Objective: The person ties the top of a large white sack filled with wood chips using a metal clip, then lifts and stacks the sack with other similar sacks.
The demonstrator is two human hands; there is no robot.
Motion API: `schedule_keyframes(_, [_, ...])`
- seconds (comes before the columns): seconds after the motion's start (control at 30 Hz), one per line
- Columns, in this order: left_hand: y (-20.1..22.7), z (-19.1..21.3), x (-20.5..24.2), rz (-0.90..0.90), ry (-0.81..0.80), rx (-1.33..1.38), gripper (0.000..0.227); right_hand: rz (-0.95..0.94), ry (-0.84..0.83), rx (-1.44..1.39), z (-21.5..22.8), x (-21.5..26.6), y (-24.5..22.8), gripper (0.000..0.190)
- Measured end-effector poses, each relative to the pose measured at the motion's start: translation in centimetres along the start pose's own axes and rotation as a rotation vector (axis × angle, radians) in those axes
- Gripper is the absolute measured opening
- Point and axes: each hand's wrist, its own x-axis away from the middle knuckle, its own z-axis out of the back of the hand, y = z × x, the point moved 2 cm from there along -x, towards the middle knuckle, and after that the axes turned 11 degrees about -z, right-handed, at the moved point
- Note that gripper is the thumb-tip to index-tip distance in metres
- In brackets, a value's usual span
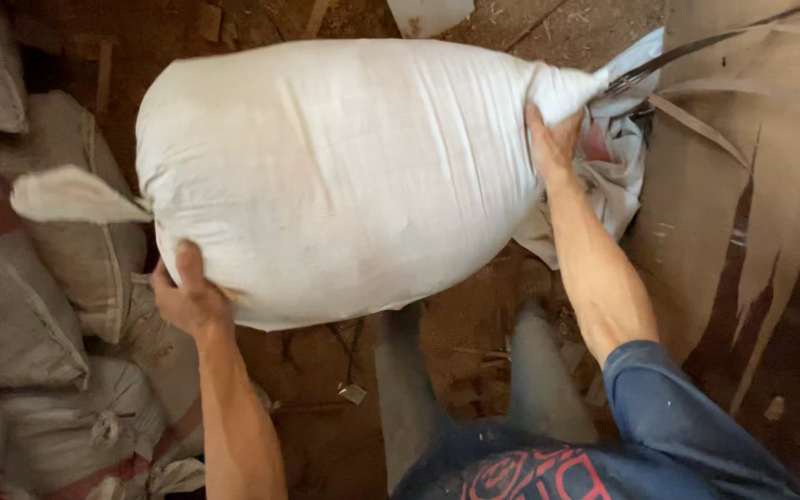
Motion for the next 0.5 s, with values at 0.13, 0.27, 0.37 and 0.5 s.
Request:
schedule_keyframes(0.13, [-3.4, 1.9, 0.4, 0.228, 0.118, 0.015, 0.075, 0.142, -0.285, -0.185, -4.1, 0.0, -8.6, 0.1])
schedule_keyframes(0.27, [-8.2, 4.7, -1.0, 0.682, 0.268, -0.037, 0.082, 0.116, -0.596, -0.304, -9.1, 3.2, -17.3, 0.112])
schedule_keyframes(0.37, [-8.0, 4.2, -3.2, 0.478, 0.264, -0.192, 0.088, 0.479, -0.337, 0.159, -12.7, 9.4, -20.7, 0.102])
schedule_keyframes(0.5, [-7.6, -2.2, -2.3, 0.28, -0.3, -0.323, 0.116, 0.141, -0.723, 0.301, -21.8, 20.6, -20.7, 0.112])
